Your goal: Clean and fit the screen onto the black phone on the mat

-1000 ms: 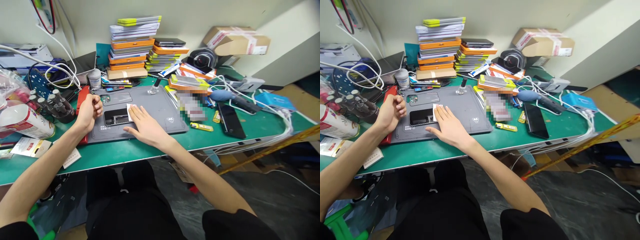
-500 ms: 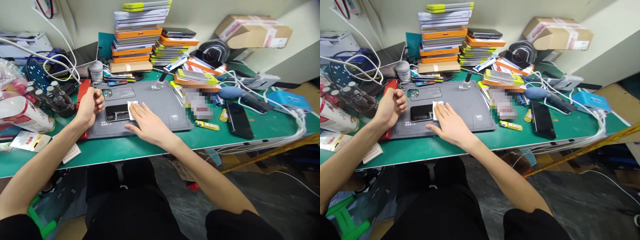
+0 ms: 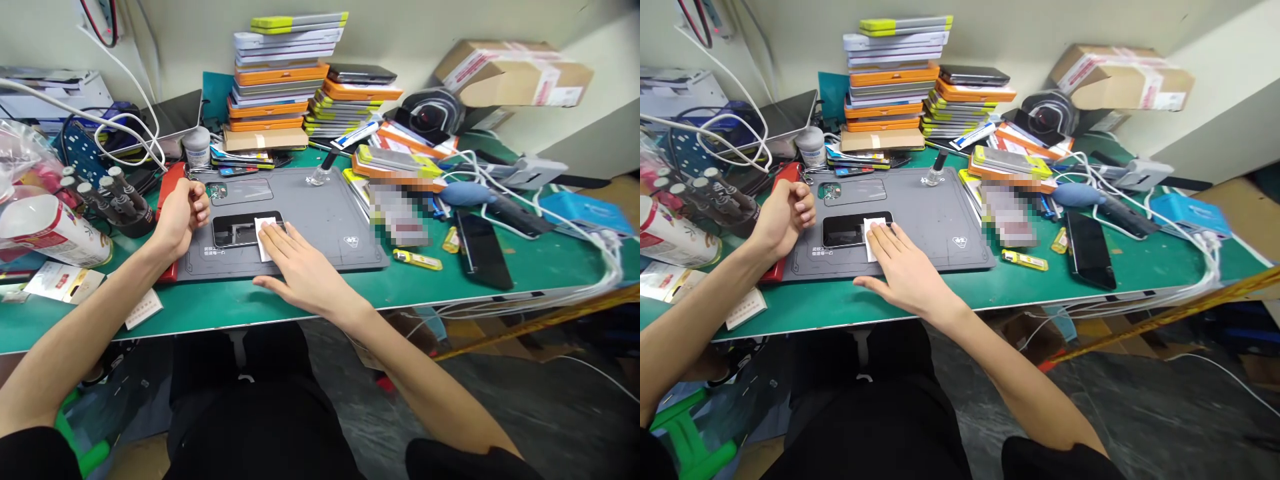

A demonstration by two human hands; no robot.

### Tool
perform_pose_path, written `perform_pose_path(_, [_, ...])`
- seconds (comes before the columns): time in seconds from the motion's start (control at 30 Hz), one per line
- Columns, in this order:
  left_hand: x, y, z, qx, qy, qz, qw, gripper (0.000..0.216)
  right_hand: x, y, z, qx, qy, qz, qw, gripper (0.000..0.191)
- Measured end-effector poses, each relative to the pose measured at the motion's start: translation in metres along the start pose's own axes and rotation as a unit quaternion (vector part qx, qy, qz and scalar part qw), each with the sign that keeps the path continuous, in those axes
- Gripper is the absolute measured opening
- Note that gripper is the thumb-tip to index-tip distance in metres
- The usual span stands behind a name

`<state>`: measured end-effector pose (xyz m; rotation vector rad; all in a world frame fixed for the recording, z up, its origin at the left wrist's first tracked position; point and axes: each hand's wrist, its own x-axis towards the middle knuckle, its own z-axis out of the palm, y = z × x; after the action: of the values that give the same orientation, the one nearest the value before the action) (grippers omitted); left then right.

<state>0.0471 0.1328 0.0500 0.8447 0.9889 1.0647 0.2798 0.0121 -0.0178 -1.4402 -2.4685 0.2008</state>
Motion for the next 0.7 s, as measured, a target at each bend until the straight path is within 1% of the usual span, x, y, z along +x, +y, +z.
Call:
perform_pose_path(0.1, [0.004,-0.003,-0.003,-0.016,-0.003,-0.005,1.0,0.04,-0.014,-0.004,0.001,-0.003,-0.001,-0.007,1.0,0.104])
perform_pose_path(0.17, [0.006,-0.006,-0.005,-0.025,-0.006,-0.005,1.0,0.039,-0.013,-0.003,0.0,-0.007,-0.007,-0.009,1.0,0.103])
perform_pose_path(0.23, [0.008,-0.007,-0.007,-0.03,-0.01,-0.002,0.999,0.038,-0.004,0.0,-0.002,-0.015,-0.015,-0.005,1.0,0.104])
perform_pose_path(0.37, [0.007,-0.006,-0.007,-0.023,-0.014,0.006,1.0,0.037,0.029,0.009,-0.006,-0.029,-0.021,0.006,0.999,0.106])
perform_pose_path(0.5, [0.003,-0.002,-0.004,-0.001,-0.008,0.007,1.0,0.039,0.053,0.013,-0.005,-0.019,-0.011,0.013,1.0,0.104])
perform_pose_path(0.6, [0.002,0.0,-0.003,0.0,-0.001,0.005,1.0,0.039,0.052,0.01,-0.003,-0.016,0.002,0.014,1.0,0.105])
perform_pose_path(0.7, [0.001,0.001,-0.002,-0.001,0.002,0.0,1.0,0.041,0.037,0.001,-0.001,-0.017,0.013,0.009,1.0,0.107])
